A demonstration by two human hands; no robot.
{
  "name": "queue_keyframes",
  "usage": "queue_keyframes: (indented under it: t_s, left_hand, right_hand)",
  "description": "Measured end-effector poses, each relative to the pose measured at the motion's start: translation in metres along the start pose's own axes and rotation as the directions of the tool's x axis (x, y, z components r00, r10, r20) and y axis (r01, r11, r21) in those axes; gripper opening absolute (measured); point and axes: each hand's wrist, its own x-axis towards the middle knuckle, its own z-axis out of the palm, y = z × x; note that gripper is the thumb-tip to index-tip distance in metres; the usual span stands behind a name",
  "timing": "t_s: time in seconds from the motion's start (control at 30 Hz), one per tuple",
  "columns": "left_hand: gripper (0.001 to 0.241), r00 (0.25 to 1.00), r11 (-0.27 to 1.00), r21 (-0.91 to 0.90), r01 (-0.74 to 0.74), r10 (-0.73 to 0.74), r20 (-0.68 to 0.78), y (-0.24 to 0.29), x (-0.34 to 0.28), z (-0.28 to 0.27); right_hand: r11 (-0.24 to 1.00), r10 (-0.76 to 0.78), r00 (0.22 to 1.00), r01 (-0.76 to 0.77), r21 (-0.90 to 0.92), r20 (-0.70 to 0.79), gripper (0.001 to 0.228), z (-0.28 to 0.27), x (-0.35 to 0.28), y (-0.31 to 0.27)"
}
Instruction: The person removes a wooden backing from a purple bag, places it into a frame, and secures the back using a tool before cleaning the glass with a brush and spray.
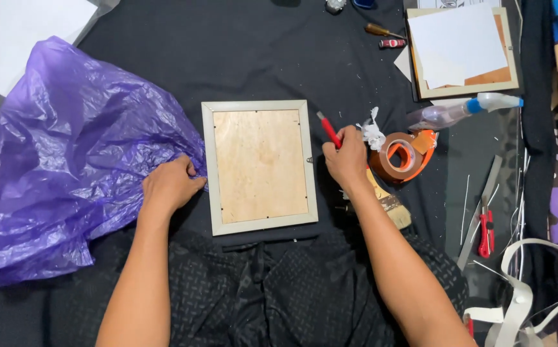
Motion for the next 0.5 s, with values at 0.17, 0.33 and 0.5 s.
queue_keyframes:
  t_s: [0.17, 0.33, 0.5]
  left_hand:
    - [0.031, 1.0, 1.0, -0.008, -0.017, 0.017, -0.003, -0.011, 0.015, 0.018]
    - [0.034, 1.0, 0.999, -0.042, -0.014, 0.013, -0.003, -0.006, 0.008, 0.015]
    - [0.045, 0.998, 0.999, 0.011, 0.051, -0.052, 0.02, -0.013, 0.011, 0.009]
  right_hand:
    - [0.883, 0.139, 0.973, -0.207, 0.422, 0.186, 0.014, 0.011, -0.019, -0.022]
    - [0.852, 0.201, 0.916, -0.339, 0.4, 0.348, 0.04, 0.014, -0.029, -0.016]
    - [0.82, 0.197, 0.915, -0.351, 0.452, 0.353, 0.036, 0.024, -0.026, -0.003]
